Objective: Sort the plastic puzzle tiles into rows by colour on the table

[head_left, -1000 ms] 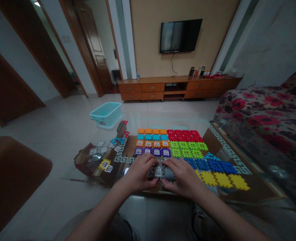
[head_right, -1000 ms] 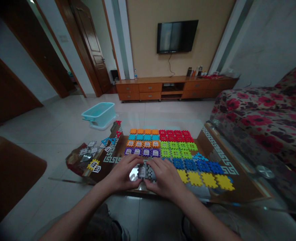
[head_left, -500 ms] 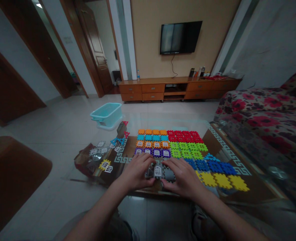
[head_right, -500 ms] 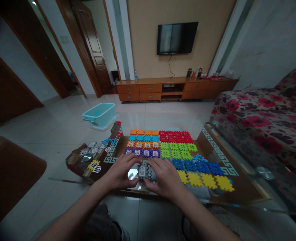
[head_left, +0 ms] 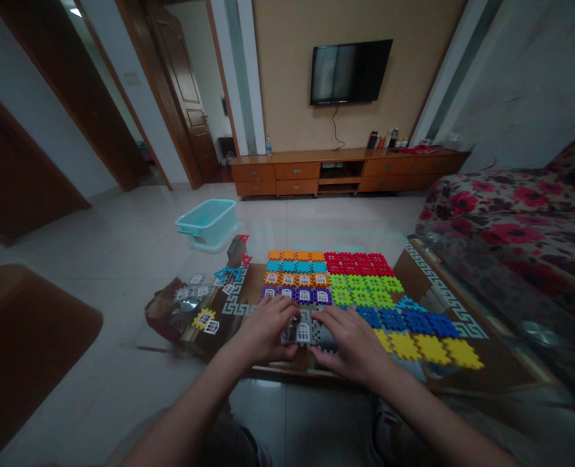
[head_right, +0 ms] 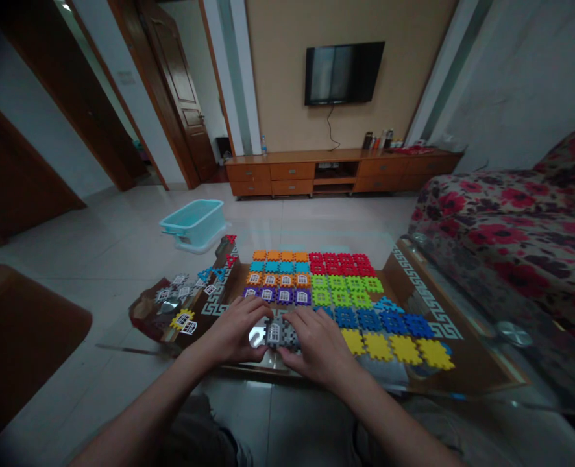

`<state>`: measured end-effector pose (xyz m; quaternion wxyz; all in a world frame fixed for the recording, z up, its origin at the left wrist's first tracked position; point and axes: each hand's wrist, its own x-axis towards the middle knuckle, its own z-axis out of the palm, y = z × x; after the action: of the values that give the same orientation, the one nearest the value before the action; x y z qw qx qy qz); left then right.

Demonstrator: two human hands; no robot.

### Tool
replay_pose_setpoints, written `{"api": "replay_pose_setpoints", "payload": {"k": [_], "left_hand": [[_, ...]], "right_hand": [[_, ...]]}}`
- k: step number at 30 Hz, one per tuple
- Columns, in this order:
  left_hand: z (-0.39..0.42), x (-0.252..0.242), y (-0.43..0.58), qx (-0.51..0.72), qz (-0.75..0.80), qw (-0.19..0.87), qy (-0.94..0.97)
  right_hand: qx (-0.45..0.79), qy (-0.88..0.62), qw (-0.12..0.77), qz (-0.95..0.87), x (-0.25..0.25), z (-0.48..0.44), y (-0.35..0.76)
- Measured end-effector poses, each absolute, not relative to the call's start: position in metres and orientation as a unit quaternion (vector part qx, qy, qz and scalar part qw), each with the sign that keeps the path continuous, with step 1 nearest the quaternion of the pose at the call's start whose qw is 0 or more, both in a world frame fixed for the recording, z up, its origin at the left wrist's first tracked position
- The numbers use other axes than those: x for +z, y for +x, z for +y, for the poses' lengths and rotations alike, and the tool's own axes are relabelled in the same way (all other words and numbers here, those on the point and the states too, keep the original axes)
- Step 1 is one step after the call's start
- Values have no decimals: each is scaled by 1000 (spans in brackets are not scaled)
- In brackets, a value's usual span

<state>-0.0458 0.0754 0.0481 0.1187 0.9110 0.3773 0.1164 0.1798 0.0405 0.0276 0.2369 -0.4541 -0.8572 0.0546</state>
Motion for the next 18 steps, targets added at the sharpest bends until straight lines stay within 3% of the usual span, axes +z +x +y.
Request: {"api": "replay_pose_setpoints", "payload": {"k": [11, 18], "left_hand": [[108, 37, -66, 95, 424, 51, 899], [123, 21, -61, 60, 411, 81, 906]], "right_hand": [[65, -511, 224, -827, 27, 46, 189], [75, -510, 213, -830, 26, 47, 189]]}}
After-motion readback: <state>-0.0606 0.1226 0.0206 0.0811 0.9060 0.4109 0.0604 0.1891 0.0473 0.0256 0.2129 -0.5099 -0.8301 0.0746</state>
